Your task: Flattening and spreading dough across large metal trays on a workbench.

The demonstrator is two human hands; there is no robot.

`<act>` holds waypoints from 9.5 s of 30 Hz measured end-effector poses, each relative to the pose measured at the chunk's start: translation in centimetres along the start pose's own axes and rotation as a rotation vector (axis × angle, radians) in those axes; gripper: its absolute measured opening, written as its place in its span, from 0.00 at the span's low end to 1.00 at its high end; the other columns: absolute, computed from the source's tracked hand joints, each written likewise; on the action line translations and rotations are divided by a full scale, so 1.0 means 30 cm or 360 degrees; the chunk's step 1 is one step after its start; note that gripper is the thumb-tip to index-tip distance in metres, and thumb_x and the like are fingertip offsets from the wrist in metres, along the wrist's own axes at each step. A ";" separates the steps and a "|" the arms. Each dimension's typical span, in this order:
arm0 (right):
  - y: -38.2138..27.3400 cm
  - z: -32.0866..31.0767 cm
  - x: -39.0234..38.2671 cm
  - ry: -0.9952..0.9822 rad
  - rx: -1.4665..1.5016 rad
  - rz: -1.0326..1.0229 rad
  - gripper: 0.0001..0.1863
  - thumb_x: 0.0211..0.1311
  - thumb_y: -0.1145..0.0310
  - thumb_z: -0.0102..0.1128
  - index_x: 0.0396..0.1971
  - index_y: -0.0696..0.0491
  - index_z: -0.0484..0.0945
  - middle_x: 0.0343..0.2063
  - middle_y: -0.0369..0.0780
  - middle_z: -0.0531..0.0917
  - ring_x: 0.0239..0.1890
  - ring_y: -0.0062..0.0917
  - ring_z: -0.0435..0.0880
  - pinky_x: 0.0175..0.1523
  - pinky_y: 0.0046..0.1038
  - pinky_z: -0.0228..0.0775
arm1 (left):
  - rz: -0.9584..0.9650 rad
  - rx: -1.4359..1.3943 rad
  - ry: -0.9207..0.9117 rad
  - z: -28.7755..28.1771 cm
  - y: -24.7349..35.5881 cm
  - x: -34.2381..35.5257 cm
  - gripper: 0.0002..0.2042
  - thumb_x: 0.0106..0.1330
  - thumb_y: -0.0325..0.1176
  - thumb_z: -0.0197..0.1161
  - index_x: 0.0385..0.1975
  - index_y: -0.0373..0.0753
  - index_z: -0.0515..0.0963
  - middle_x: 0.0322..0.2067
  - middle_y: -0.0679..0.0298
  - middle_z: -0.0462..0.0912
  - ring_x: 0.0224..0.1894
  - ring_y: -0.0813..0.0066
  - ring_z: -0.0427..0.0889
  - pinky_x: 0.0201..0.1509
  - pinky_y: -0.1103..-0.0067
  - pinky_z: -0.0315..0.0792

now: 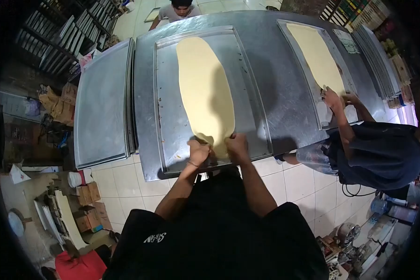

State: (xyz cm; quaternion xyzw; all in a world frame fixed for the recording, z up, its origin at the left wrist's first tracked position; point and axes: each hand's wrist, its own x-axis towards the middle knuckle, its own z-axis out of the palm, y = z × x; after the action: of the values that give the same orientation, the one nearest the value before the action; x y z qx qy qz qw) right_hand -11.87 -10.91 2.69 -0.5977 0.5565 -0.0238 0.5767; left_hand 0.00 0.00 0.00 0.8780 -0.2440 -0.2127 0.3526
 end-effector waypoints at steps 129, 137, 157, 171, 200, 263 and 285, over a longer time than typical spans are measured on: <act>-0.064 -0.445 0.317 0.0247 -0.0704 -0.0146 0.20 0.52 0.60 0.60 0.20 0.66 0.77 0.20 0.42 0.79 0.17 0.26 0.73 0.24 0.28 0.64 | -0.0071 0.0396 -0.0035 -0.021 0.088 0.244 0.18 0.60 0.41 0.54 0.27 0.27 0.76 0.25 0.50 0.80 0.24 0.58 0.77 0.32 0.69 0.72; 0.066 -0.379 0.229 0.0608 -0.0081 -0.0351 0.14 0.50 0.65 0.59 0.32 0.61 0.75 0.21 0.43 0.80 0.21 0.33 0.75 0.29 0.32 0.67 | -0.0328 -0.0360 0.0241 0.016 -0.076 0.189 0.22 0.58 0.46 0.57 0.34 0.27 0.75 0.27 0.49 0.80 0.30 0.51 0.79 0.36 0.68 0.72; -0.416 -0.287 1.167 0.0160 -0.0088 -0.1785 0.13 0.53 0.65 0.56 0.36 0.58 0.75 0.24 0.39 0.77 0.26 0.28 0.75 0.32 0.27 0.67 | 0.0092 0.0500 0.0474 0.228 0.343 1.070 0.20 0.51 0.37 0.62 0.39 0.27 0.75 0.37 0.48 0.80 0.38 0.51 0.78 0.41 0.68 0.73; -0.672 -0.323 1.162 0.0528 -0.0294 -0.0512 0.20 0.56 0.58 0.54 0.18 0.63 0.74 0.17 0.45 0.77 0.23 0.33 0.76 0.32 0.34 0.68 | 0.0026 0.0275 0.0620 0.047 0.079 1.209 0.13 0.58 0.35 0.55 0.36 0.33 0.69 0.31 0.55 0.75 0.34 0.67 0.76 0.34 0.73 0.72; -0.909 -0.421 1.641 0.0632 0.0730 -0.0913 0.03 0.56 0.73 0.58 0.30 0.55 0.76 0.26 0.37 0.77 0.26 0.23 0.75 0.33 0.22 0.68 | 0.0205 -0.0861 0.0820 0.045 0.360 1.742 0.04 0.54 0.25 0.60 0.29 0.37 0.78 0.25 0.66 0.79 0.28 0.77 0.75 0.35 0.83 0.69; -0.841 -0.375 1.537 0.1211 -0.1136 -0.1769 0.06 0.49 0.72 0.57 0.27 0.57 0.78 0.30 0.42 0.81 0.32 0.36 0.77 0.40 0.31 0.68 | 0.0195 -0.0047 0.0856 0.050 0.358 1.772 0.08 0.52 0.33 0.61 0.24 0.34 0.81 0.23 0.59 0.82 0.26 0.63 0.78 0.35 0.76 0.72; -1.105 0.067 1.304 0.0012 -0.0613 -0.1676 0.16 0.54 0.69 0.47 0.39 0.60 0.76 0.33 0.50 0.80 0.36 0.45 0.78 0.41 0.36 0.69 | 0.0242 -0.0134 0.0358 -0.018 0.288 1.609 0.17 0.54 0.30 0.57 0.45 0.36 0.75 0.34 0.58 0.82 0.32 0.68 0.80 0.38 0.75 0.72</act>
State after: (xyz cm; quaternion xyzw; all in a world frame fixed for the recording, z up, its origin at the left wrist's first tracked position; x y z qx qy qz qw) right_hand 25.45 -46.10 1.75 -0.8893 0.1792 -0.2086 0.3654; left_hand 36.05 -33.10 -3.12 0.8597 -0.2595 -0.0957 0.4294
